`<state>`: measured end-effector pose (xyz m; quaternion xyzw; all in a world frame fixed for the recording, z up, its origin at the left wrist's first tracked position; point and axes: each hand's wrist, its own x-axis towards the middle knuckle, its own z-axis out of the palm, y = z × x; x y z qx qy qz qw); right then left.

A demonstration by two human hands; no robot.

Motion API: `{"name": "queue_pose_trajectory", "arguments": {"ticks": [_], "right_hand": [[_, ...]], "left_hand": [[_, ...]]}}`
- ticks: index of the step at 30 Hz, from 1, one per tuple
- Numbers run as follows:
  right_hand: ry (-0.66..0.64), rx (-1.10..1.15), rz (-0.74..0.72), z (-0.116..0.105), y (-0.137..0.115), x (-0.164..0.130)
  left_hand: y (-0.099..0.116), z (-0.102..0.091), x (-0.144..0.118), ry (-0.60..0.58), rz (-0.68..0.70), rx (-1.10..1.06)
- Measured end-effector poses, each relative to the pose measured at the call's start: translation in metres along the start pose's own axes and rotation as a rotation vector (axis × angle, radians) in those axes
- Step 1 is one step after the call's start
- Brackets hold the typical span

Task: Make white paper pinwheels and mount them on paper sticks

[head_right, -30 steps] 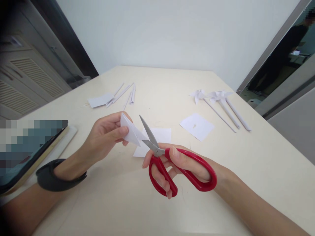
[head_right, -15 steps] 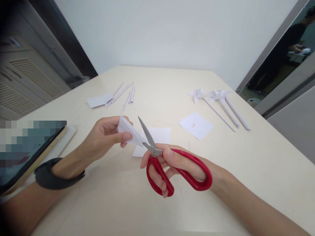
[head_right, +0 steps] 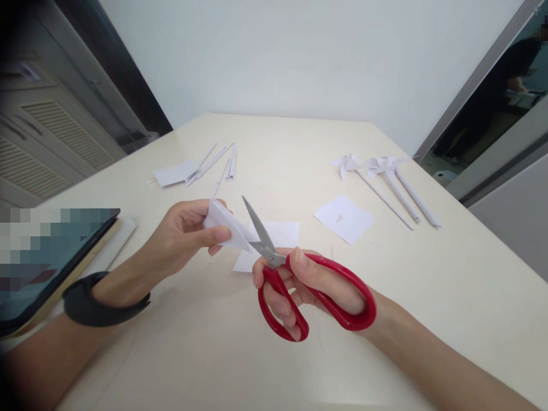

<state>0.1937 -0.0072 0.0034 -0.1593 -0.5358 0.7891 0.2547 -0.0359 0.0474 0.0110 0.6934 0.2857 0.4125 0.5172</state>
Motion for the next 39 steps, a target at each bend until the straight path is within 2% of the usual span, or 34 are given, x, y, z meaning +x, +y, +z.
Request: {"name": "queue_pose_trajectory", "arguments": {"ticks": [12, 22, 26, 32, 39], "right_hand": [[0.035, 0.054, -0.001, 0.0, 0.004, 0.0], [0.036, -0.022, 0.008, 0.001, 0.009, 0.0], [0.027, 0.007, 0.0, 0.003, 0.011, 0.003], [0.096, -0.029, -0.049, 0.004, 0.012, 0.002], [0.125, -0.064, 0.006, 0.004, 0.007, 0.001]], "left_hand": [[0.002, -0.001, 0.0, 0.029, -0.016, 0.028], [0.006, 0.006, -0.002, -0.059, -0.112, 0.05], [0.005, 0.007, -0.002, -0.062, -0.11, 0.052], [0.005, 0.006, -0.001, -0.044, -0.098, 0.052], [0.006, 0.004, -0.001, -0.064, -0.116, 0.05]]}}
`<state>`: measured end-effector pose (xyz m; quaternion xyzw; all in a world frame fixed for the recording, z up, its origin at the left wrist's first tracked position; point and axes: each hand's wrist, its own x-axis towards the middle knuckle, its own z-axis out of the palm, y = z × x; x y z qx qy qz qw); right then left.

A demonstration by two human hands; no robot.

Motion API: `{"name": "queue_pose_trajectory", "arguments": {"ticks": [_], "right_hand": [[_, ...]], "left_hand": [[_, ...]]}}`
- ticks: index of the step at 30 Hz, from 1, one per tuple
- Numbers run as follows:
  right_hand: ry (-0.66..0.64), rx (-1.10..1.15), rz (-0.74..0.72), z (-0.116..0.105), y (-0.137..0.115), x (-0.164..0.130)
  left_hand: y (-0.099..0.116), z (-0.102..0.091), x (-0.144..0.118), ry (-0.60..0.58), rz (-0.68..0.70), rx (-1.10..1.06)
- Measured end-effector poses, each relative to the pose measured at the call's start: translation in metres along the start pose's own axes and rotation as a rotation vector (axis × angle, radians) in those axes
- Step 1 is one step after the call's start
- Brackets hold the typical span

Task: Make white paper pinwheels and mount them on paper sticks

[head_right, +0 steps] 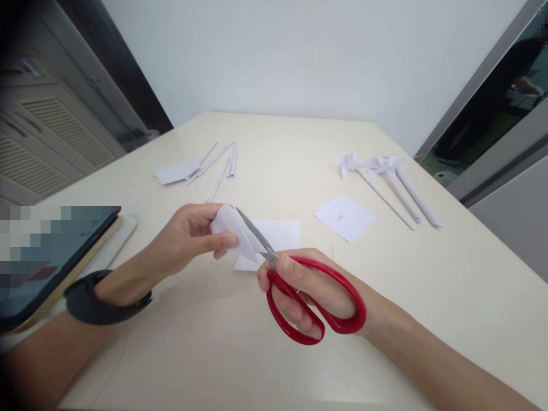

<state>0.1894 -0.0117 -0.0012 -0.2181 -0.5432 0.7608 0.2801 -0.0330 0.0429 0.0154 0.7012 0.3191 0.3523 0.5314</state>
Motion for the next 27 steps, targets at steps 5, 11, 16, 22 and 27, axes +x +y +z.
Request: {"name": "queue_pose_trajectory", "arguments": {"ticks": [5, 11, 16, 22, 27], "right_hand": [[0.01, 0.062, 0.019, 0.002, 0.001, 0.001], [0.034, 0.046, -0.008, 0.002, 0.006, 0.001], [0.025, -0.026, -0.016, 0.005, 0.003, 0.001], [0.08, -0.168, 0.029, 0.01, -0.002, 0.003], [0.144, -0.174, 0.105, 0.013, -0.009, 0.003]], "left_hand": [[-0.001, 0.001, -0.001, -0.006, 0.001, 0.017], [-0.001, 0.0, -0.002, 0.002, 0.0, 0.056], [-0.003, 0.0, -0.001, -0.017, -0.011, 0.027], [-0.001, 0.0, 0.0, -0.052, -0.038, 0.012], [0.0, 0.0, 0.001, -0.054, -0.037, 0.032]]}}
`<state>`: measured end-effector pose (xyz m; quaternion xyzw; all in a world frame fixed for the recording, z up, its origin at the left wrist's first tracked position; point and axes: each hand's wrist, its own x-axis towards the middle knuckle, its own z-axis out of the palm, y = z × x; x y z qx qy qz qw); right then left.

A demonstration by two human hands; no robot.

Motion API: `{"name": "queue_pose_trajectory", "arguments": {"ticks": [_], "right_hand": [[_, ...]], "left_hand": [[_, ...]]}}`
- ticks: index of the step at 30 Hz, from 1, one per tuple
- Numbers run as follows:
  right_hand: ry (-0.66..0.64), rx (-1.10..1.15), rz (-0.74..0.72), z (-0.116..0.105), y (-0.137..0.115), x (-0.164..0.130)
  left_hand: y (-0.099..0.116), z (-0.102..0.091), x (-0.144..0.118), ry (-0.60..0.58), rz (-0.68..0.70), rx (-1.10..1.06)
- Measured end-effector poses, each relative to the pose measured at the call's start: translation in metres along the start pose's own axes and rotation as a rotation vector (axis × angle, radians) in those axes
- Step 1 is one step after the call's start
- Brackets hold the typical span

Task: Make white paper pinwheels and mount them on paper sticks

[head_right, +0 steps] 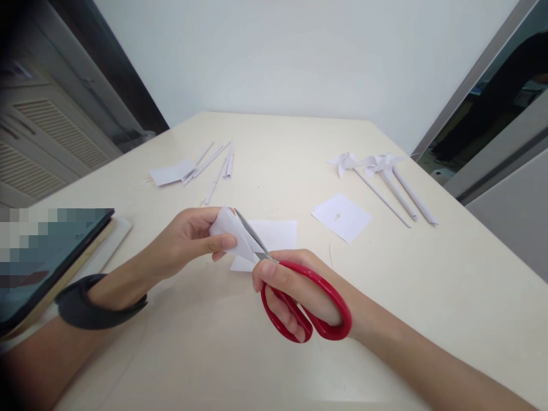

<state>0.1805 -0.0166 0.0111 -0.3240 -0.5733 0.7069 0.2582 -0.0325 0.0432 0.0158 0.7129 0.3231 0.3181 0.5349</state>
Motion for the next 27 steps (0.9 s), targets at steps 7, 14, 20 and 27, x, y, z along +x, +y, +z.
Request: {"name": "queue_pose_trajectory", "arguments": {"ticks": [7, 14, 20, 27], "right_hand": [[0.046, -0.066, 0.083, -0.001, -0.01, -0.006], [0.056, -0.024, 0.061, 0.0, -0.007, -0.004], [-0.021, 0.108, 0.014, -0.001, 0.003, -0.001], [-0.04, 0.251, -0.024, -0.002, 0.014, 0.002]], "left_hand": [[0.0, 0.001, 0.001, -0.02, -0.027, 0.013], [-0.005, 0.0, 0.001, -0.019, -0.007, -0.017], [-0.006, 0.001, 0.0, -0.001, 0.001, 0.001], [-0.005, 0.008, -0.001, 0.064, 0.031, -0.006]]}}
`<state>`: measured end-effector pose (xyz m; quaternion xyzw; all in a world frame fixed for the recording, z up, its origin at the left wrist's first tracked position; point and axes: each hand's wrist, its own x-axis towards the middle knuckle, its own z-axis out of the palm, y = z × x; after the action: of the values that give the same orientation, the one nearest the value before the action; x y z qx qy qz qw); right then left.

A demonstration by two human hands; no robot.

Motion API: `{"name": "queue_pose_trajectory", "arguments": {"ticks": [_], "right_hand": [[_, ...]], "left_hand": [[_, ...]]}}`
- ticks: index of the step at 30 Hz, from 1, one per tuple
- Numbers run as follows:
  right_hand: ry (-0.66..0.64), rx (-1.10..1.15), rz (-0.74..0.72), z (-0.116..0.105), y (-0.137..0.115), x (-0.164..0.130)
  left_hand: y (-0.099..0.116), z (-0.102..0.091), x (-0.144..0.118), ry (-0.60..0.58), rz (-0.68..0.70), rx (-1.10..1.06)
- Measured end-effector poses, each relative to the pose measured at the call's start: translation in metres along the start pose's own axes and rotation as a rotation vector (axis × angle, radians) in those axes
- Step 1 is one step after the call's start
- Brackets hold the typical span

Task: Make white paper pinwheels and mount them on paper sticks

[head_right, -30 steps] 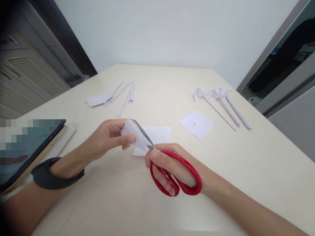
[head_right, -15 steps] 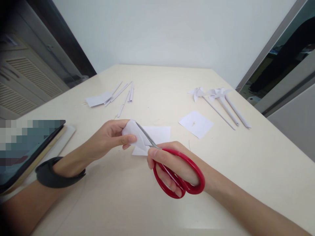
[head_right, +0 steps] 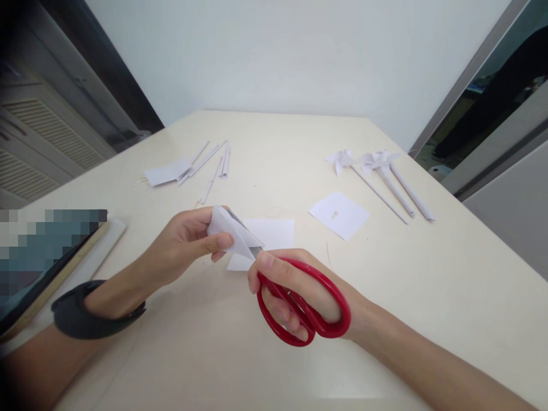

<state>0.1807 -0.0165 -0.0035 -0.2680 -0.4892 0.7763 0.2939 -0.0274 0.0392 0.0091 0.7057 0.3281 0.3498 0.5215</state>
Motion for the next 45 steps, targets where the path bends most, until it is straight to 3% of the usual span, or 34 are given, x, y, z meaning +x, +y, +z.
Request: {"name": "queue_pose_trajectory", "arguments": {"ticks": [15, 25, 45], "right_hand": [[-0.097, 0.03, -0.023, 0.001, -0.004, -0.002], [-0.016, -0.173, -0.01, 0.002, -0.011, -0.004], [0.061, -0.313, 0.088, 0.005, -0.02, -0.01]], "left_hand": [[-0.001, 0.001, -0.002, -0.038, -0.008, -0.077], [0.001, 0.002, -0.001, -0.022, -0.016, -0.027], [0.002, 0.003, -0.001, -0.038, 0.017, -0.016]]}}
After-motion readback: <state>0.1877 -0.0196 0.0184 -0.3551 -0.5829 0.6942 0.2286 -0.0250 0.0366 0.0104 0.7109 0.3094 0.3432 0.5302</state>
